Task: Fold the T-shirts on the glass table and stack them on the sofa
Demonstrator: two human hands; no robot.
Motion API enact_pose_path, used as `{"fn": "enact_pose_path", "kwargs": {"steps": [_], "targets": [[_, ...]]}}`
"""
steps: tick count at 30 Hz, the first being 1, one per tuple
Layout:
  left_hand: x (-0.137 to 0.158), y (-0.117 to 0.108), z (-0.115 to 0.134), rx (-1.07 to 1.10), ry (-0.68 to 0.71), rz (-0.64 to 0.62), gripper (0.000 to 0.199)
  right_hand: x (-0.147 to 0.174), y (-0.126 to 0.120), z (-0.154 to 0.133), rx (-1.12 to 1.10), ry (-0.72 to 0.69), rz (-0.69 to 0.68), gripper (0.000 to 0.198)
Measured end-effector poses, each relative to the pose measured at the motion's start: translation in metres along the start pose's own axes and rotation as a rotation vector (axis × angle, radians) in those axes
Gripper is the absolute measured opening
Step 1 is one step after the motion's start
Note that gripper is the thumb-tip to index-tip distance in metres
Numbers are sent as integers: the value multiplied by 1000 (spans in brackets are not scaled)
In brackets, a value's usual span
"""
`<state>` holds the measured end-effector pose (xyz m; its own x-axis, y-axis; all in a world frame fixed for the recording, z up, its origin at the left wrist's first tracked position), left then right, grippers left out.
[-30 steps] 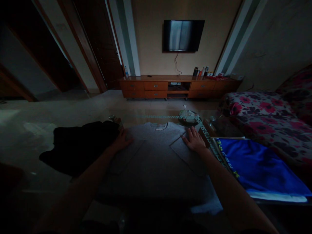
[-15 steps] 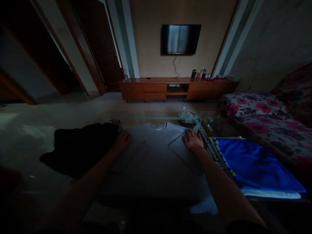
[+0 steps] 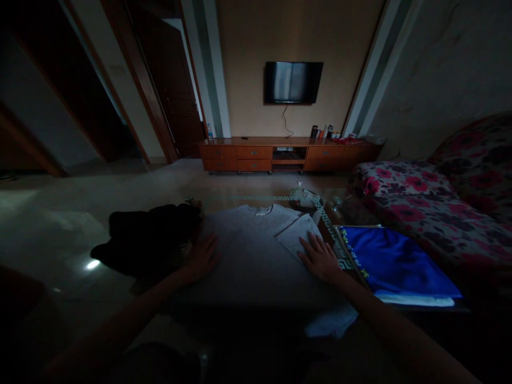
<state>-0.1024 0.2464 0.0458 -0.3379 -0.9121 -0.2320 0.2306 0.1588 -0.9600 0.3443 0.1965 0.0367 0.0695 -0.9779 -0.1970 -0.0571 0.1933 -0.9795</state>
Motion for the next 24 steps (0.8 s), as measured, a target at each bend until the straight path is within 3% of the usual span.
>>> {"fn": "enact_pose_path", "kwargs": {"steps": [3, 7, 24], "targets": [[8, 0, 7, -5, 7, -2, 73, 8, 7, 6, -7, 13, -21, 70], [-4, 0, 5, -4, 10, -17, 74, -4, 11, 9, 17, 16, 12, 71], [-127, 37, -39, 22, 13, 14, 67, -127, 46, 37, -16, 22, -28, 72]]}}
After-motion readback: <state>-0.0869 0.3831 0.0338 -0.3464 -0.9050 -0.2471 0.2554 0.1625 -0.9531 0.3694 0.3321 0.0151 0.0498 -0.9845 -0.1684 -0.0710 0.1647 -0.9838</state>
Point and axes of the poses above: each hand's wrist, its own x-axis away from the middle knuckle, its own y-axis out of the palm, z = x × y, the point moved 8 cm from there along -x, towards the middle knuckle, and after that the axes turned 7 degrees about z, right-handed, at the moved point
